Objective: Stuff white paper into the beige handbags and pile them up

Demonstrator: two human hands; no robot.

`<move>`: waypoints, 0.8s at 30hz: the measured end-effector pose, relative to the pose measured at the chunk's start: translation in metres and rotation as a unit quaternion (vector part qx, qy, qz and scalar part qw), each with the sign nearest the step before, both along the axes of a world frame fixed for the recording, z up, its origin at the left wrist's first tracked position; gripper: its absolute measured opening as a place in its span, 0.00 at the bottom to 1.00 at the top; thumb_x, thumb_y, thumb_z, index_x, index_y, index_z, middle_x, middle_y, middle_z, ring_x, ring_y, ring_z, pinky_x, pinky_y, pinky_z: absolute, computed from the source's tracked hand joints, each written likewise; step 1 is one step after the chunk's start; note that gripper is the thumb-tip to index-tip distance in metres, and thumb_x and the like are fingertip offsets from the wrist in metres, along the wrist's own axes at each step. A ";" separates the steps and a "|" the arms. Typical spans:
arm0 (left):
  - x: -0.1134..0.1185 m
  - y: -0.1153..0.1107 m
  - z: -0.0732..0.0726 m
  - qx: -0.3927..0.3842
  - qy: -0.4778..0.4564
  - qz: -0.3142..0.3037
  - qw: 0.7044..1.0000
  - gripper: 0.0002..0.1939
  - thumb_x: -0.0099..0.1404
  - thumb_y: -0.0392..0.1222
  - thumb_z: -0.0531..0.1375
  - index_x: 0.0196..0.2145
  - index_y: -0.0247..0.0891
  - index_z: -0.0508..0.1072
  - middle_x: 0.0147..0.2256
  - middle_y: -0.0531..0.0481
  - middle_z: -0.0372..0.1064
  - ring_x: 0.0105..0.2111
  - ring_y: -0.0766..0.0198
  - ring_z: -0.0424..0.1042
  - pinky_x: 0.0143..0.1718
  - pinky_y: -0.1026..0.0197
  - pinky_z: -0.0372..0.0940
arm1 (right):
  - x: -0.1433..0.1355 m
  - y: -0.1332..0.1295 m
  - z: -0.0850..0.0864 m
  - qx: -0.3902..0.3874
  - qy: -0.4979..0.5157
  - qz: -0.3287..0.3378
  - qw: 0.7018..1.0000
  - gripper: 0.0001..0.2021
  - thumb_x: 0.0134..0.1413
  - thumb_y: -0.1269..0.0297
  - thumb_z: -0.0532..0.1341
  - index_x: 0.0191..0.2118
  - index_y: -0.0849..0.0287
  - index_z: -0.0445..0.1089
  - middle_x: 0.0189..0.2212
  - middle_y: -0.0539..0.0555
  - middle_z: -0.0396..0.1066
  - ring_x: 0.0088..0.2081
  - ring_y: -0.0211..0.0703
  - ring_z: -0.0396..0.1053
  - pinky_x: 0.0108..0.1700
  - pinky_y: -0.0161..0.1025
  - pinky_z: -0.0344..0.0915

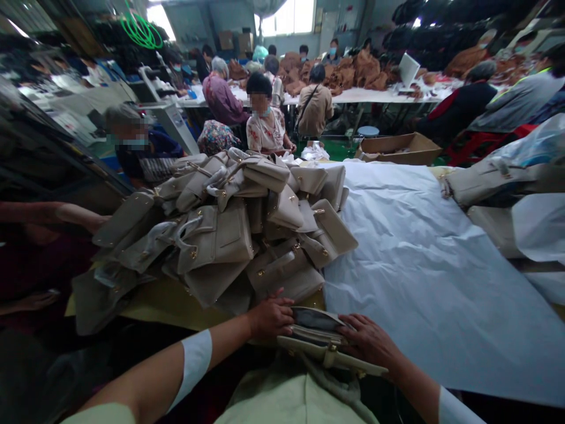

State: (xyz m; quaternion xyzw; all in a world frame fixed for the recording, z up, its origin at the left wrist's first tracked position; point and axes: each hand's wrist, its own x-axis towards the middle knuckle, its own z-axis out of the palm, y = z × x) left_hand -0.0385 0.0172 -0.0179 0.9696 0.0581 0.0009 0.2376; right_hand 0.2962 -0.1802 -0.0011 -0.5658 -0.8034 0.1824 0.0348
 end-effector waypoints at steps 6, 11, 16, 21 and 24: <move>-0.002 -0.005 0.001 -0.019 0.005 0.005 1.000 0.17 0.72 0.52 0.70 0.56 0.46 0.82 0.56 0.48 0.81 0.66 0.48 0.71 0.78 0.43 0.44 | 0.004 0.003 -0.004 0.026 -0.020 0.017 0.999 0.25 0.64 0.55 0.70 0.64 0.53 0.78 0.65 0.68 0.74 0.59 0.64 0.78 0.58 0.60 0.77; -0.006 -0.003 0.009 -0.111 -0.013 0.068 0.991 0.13 0.76 0.51 0.65 0.51 0.45 0.85 0.52 0.45 0.82 0.61 0.50 0.75 0.74 0.43 0.57 | 0.009 0.000 -0.004 -0.021 0.000 -0.006 1.000 0.23 0.64 0.61 0.69 0.64 0.53 0.78 0.62 0.64 0.78 0.58 0.61 0.79 0.59 0.57 0.78; -0.030 -0.005 0.022 -0.215 -0.075 0.299 0.927 0.24 0.76 0.48 0.59 0.64 0.38 0.75 0.59 0.38 0.76 0.59 0.52 0.77 0.64 0.49 0.71 | 0.017 -0.016 -0.012 -0.059 0.116 -0.120 0.984 0.35 0.65 0.55 0.68 0.73 0.61 0.67 0.65 0.70 0.74 0.63 0.60 0.76 0.63 0.55 0.76; -0.040 -0.020 0.016 -0.271 0.055 0.191 0.942 0.45 0.65 0.48 0.70 0.75 0.41 0.63 0.73 0.38 0.63 0.72 0.46 0.64 0.73 0.43 0.62 | 0.031 -0.030 -0.021 -0.081 0.221 -0.202 0.951 0.25 0.71 0.50 0.59 0.65 0.56 0.77 0.61 0.65 0.79 0.60 0.58 0.79 0.63 0.54 0.76; -0.031 -0.023 0.009 -0.269 0.085 0.185 0.942 0.46 0.65 0.44 0.68 0.77 0.45 0.58 0.75 0.40 0.59 0.73 0.47 0.62 0.74 0.41 0.60 | 0.049 -0.042 -0.020 -0.098 0.215 -0.234 0.943 0.27 0.72 0.60 0.50 0.69 0.56 0.73 0.66 0.63 0.75 0.66 0.56 0.74 0.70 0.58 0.69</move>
